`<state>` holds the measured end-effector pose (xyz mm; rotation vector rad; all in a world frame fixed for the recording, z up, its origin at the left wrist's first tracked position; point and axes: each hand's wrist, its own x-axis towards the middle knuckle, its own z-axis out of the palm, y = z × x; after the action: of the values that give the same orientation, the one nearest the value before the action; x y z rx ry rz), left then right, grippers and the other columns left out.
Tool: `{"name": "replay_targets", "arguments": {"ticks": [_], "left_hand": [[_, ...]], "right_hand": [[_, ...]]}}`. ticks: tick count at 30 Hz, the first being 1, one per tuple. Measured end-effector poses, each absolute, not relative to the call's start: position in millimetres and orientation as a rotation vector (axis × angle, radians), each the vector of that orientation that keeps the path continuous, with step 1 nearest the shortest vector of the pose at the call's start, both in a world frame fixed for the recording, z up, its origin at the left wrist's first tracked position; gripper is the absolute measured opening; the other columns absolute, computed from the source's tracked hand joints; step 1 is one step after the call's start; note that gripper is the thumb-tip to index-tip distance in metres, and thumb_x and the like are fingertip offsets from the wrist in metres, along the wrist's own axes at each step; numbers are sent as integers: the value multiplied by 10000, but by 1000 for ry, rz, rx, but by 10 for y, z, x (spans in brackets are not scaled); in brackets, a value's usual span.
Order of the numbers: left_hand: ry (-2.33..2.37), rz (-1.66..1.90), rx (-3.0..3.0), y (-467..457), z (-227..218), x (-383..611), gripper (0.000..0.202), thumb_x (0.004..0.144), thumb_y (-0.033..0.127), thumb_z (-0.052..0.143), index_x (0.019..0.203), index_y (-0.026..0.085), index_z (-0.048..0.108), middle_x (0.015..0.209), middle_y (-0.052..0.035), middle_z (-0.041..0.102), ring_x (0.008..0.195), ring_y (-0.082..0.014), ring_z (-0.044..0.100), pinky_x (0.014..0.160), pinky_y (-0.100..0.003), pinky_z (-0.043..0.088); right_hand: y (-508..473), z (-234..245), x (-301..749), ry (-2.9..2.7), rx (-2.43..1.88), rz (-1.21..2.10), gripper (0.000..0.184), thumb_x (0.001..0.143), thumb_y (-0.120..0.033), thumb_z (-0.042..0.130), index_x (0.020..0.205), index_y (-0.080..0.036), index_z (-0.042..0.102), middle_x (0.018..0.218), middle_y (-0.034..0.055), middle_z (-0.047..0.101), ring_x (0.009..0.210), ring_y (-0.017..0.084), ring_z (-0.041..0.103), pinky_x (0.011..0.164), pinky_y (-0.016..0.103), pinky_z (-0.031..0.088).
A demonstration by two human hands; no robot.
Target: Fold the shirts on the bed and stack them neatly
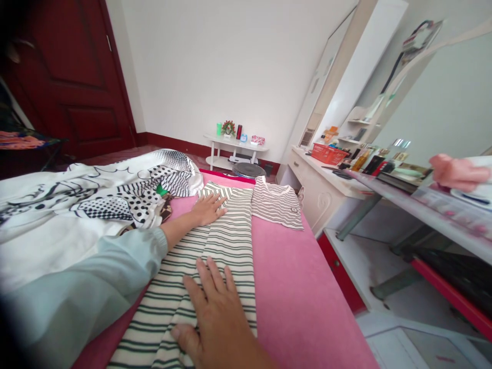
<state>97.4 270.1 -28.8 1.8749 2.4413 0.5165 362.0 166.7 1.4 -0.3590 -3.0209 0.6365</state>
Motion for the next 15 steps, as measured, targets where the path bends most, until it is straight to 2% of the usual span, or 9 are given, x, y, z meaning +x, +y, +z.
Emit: {"name": "replay_targets", "arguments": {"ticks": [2,5,10,15], "left_hand": [[2470,495,1841,2667,-333,960,674,893,629,293,1454,256,308,1542,-98,230,1415,-344,147,1110,-556,97],[2481,482,1853,2517,-336,1007,730,882,666,268,1476,242,252,1559,-103,165,1429,-327,67,1127,-508,78],[2380,448,1960,1922,-353,1120,733,909,642,219,1491,197,198,1567,-113,101,1435,-280,22,1146,-433,77],[2124,401,2132,1086,-278,1196,623,948,556,275,1482,239,226,1568,-86,50,1436,-262,28,1153,-445,92]], "right_hand": [[1656,34,3621,-3019,-363,637,605,920,-523,401,1470,-342,225,1570,-24,44,1441,242,22,1162,511,45],[1643,48,3626,-3021,-375,619,600,921,-523,402,1467,-353,224,1570,-30,41,1441,234,22,1161,513,54],[1639,42,3647,-3017,-349,564,612,920,-510,424,1470,-329,226,1571,0,71,1441,234,31,1159,517,74],[1665,28,3612,-2935,-326,582,516,920,-464,458,1399,-281,401,1541,31,241,1428,219,151,1164,500,115]]}}
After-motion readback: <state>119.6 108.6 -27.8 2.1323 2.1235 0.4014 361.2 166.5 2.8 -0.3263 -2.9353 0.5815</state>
